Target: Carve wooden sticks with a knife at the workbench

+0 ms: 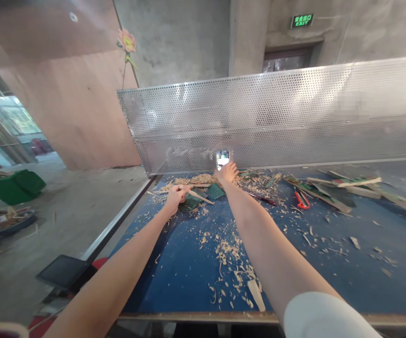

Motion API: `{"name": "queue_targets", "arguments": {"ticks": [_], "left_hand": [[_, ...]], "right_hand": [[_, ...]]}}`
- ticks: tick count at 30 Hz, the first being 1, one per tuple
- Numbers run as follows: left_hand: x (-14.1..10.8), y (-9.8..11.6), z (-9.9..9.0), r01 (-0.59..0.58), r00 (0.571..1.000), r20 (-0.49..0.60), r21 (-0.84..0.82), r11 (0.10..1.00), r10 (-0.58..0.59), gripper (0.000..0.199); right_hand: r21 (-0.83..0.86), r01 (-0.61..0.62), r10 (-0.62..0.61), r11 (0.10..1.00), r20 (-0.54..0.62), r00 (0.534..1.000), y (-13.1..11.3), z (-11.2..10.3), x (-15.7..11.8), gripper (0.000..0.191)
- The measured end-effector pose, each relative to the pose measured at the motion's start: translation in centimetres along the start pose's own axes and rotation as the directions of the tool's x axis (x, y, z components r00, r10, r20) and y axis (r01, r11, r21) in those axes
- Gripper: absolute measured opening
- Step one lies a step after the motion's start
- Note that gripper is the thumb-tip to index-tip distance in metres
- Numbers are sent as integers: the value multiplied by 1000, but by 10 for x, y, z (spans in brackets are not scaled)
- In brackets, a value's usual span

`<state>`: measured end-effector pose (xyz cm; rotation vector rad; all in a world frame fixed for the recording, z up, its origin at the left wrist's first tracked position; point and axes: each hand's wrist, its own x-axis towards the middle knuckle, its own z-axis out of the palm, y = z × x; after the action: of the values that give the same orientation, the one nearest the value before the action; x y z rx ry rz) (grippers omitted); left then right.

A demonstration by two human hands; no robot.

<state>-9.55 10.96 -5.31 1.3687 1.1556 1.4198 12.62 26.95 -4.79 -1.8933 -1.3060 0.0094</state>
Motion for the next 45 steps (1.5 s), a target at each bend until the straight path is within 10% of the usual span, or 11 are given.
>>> {"name": "queue_targets", "arguments": {"ticks": [15,22,29,34,40,45], "left_hand": [[-4,7,1,38,999,29,-42,998,-37,47],[-3,10,3,33,999,18,-73,997,-31,45],[-5,13,8,-80,980,-155,250,965,122,29],[-11,22,9,-183,917,-128,706,684,378,18],[-25,33,15,-109,868,-133,890,444,479,29],[-44,71,51,-352,719,-12,856,378,695,39]], "right_hand": [[-35,17,-16,999,47,999,1,-1,11,75],[-114,208,-204,971,42,978,25,-57,51,68],[-313,400,-433,861,-41,901,124,-164,89,53],[-460,369,-417,808,-5,909,213,-242,93,50],[-554,148,-259,819,-126,958,308,-326,110,50],[-471,-273,99,839,-361,927,385,-372,125,73]]}}
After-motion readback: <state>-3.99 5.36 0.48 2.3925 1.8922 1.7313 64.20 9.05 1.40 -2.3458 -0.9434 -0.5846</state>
